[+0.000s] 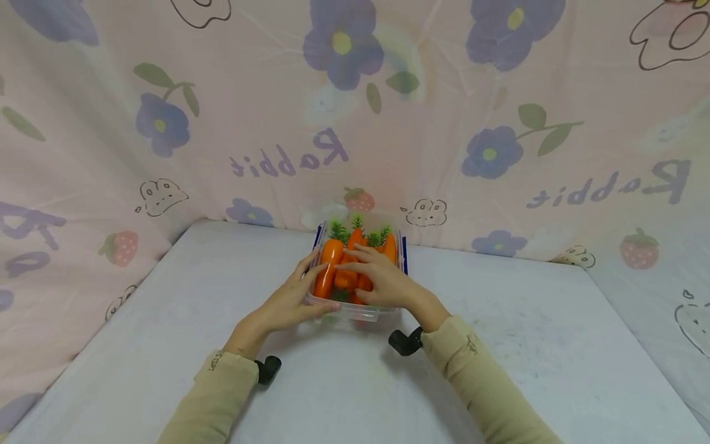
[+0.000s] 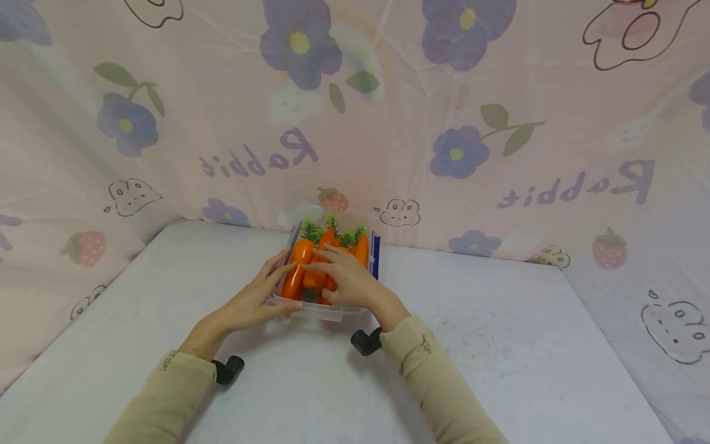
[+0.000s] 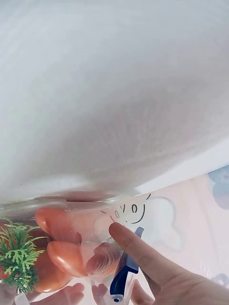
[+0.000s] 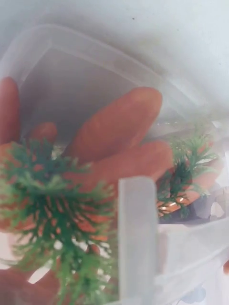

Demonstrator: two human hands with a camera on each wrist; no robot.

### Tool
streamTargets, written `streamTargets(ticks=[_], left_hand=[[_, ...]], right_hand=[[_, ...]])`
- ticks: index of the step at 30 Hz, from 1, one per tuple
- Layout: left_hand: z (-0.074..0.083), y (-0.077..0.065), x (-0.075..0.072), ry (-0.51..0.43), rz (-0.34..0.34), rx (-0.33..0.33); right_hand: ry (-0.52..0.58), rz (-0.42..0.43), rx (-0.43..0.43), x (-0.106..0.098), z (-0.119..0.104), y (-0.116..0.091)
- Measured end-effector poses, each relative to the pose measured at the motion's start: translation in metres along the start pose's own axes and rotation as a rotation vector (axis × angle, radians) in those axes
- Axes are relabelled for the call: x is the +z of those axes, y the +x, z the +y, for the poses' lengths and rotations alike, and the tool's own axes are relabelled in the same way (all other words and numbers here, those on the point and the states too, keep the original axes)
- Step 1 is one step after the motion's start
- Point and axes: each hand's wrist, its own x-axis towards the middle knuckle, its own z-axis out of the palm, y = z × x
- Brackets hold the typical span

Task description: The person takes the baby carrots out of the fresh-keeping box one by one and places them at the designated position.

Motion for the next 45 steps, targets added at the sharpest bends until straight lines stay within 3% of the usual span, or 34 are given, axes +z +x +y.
streamTargets(ticks=[12, 18, 25, 32, 45], left_hand=[[0.000, 0.002, 0.000, 0.008, -0.004, -0.002], [-0.001, 0.003, 0.000, 0.012, 0.001, 0.007], [0.001, 0.002, 0.001, 0.001, -0.008, -0.002], [0.001, 0.000, 0.001, -0.007, -0.003, -0.004], [0.002, 0.000, -0.001, -0.004, -0.013, -0.005]], right_hand=[[-0.078, -0.114, 0.034, 0.000, 0.000, 0.006], [-0.138, -0.085, 0.010, -0.002, -0.001, 0.011], [-0.145, -0.105, 0.071, -0.002, 0.000, 0.015], [-0.201, -0.070, 0.066, 0.002, 0.003, 0.016], [-0.047, 0.031, 0.037, -0.004, 0.002, 0.007]])
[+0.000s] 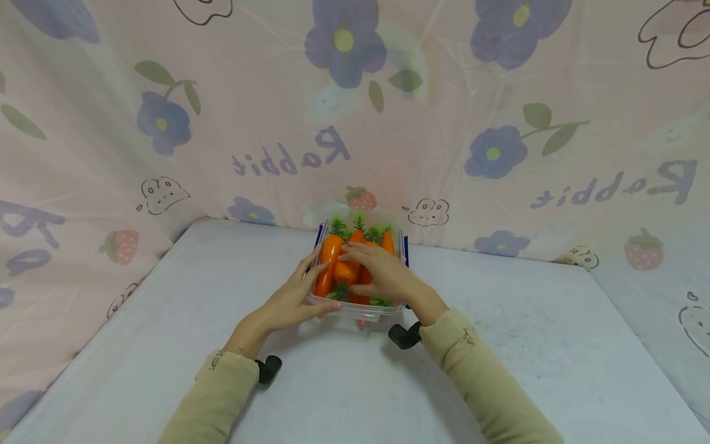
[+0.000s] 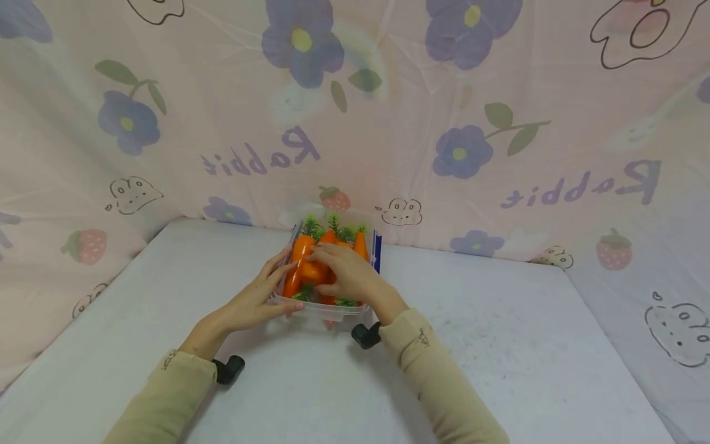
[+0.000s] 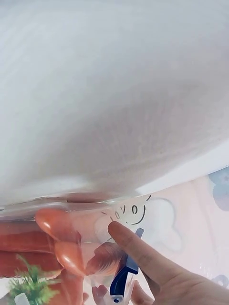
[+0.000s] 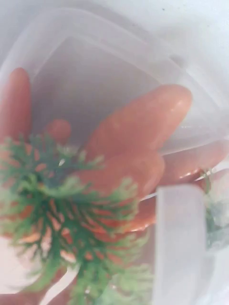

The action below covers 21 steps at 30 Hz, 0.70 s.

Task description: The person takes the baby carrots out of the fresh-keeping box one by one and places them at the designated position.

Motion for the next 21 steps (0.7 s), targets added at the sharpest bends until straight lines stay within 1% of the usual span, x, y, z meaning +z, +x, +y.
streamTargets(ticks=[4, 13, 18, 21], left_hand=[[0.000, 0.001, 0.000, 0.000, 0.002, -0.005], [0.000, 0.000, 0.001, -0.014, 0.005, 0.001], [-0.001, 0.000, 0.001, -0.021, 0.010, 0.002], [-0.001, 0.001, 0.001, -0.014, 0.012, 0.007]], right_hand=[[0.025, 0.060, -0.005, -0.004, -0.001, -0.005], [-0.005, 0.231, -0.114, -0.008, 0.003, -0.013], [-0.025, 0.298, -0.136, -0.013, 0.006, -0.018], [-0.036, 0.320, -0.138, -0.017, 0.007, -0.021]])
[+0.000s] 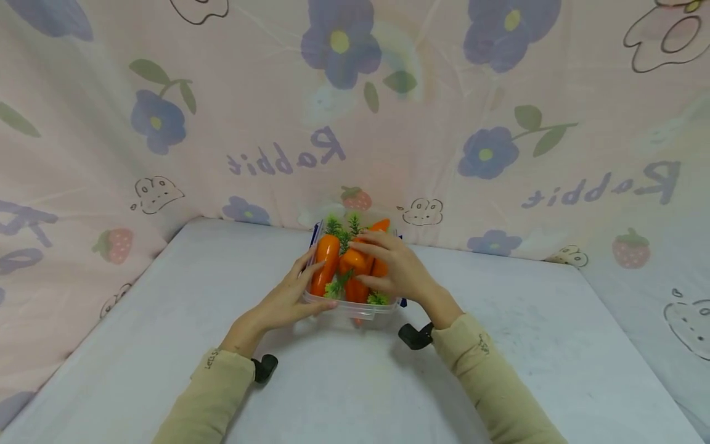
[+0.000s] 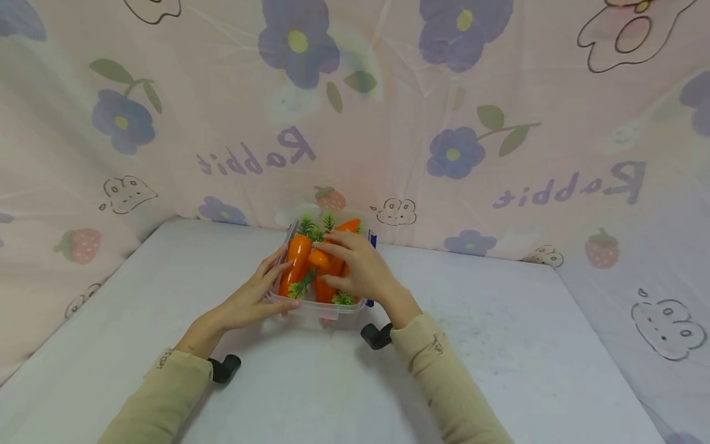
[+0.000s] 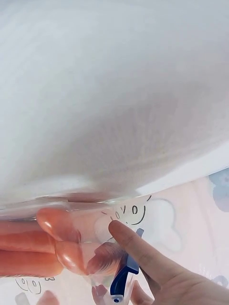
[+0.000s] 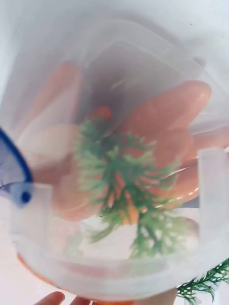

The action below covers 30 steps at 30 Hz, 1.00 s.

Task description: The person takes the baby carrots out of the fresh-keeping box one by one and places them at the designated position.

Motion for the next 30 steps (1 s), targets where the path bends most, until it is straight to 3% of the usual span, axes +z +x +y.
streamTargets(ticks=[11, 18, 30], left_hand=[[-0.001, 0.000, 0.001, 0.016, 0.008, 0.007], [0.000, 0.002, 0.002, 0.027, 0.009, 0.003], [0.000, 0.001, 0.001, 0.017, 0.022, 0.032]], right_hand=[[-0.049, 0.056, 0.034, -0.007, 0.004, -0.011], [-0.075, 0.122, 0.113, -0.010, 0.008, -0.021], [-0.069, 0.135, 0.200, -0.012, 0.016, -0.034]])
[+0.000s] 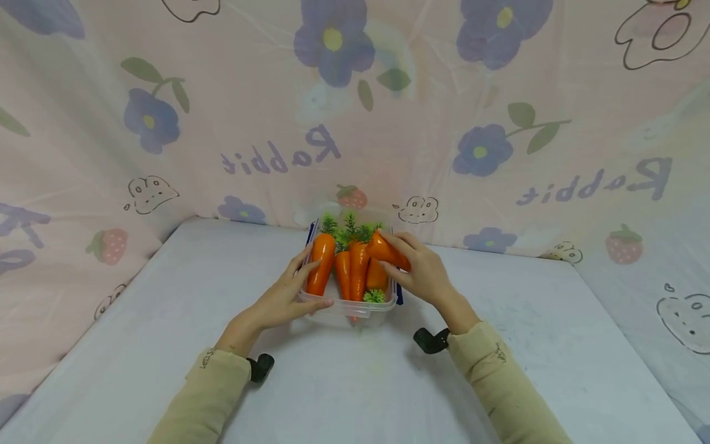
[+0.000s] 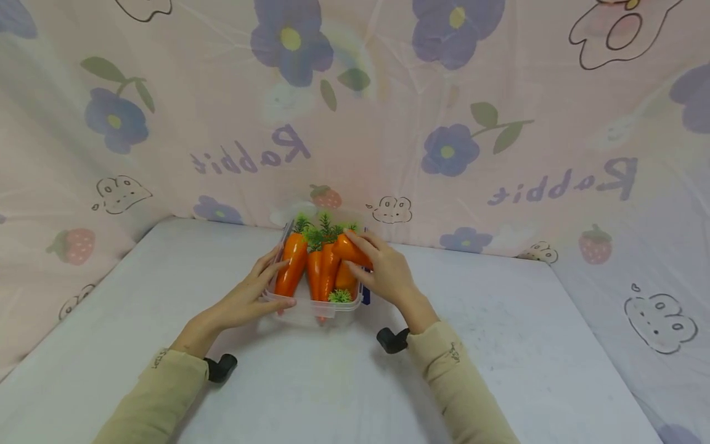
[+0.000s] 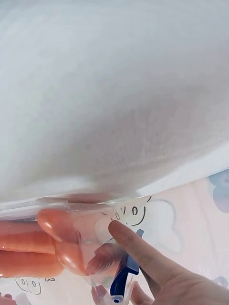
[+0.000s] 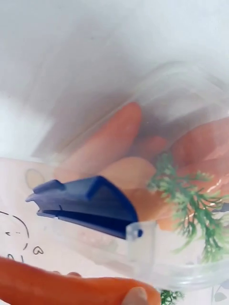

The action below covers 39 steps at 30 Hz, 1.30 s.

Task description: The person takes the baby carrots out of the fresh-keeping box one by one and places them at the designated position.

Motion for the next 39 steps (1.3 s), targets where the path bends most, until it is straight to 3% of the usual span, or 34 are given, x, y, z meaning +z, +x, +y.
streamTargets(ticks=[9, 20, 24, 35, 39], left_hand=[[-0.001, 0.001, 0.001, -0.010, -0.002, -0.008], [-0.002, 0.001, 0.001, -0.004, 0.002, -0.007], [-0.001, 0.001, 0.001, -0.009, -0.001, -0.009], [-0.001, -0.001, -0.001, -0.019, -0.009, -0.005], [0.000, -0.001, 0.000, -0.017, -0.008, 0.001]], right_hand=[[0.007, 0.041, 0.055, -0.004, 0.008, -0.010], [-0.020, 0.211, 0.125, 0.000, 0.015, -0.018], [-0.025, 0.204, 0.170, 0.002, 0.019, -0.021], [0.009, 0.223, 0.399, 0.010, 0.025, -0.029], [0.027, 0.195, 0.460, 0.011, 0.027, -0.030]])
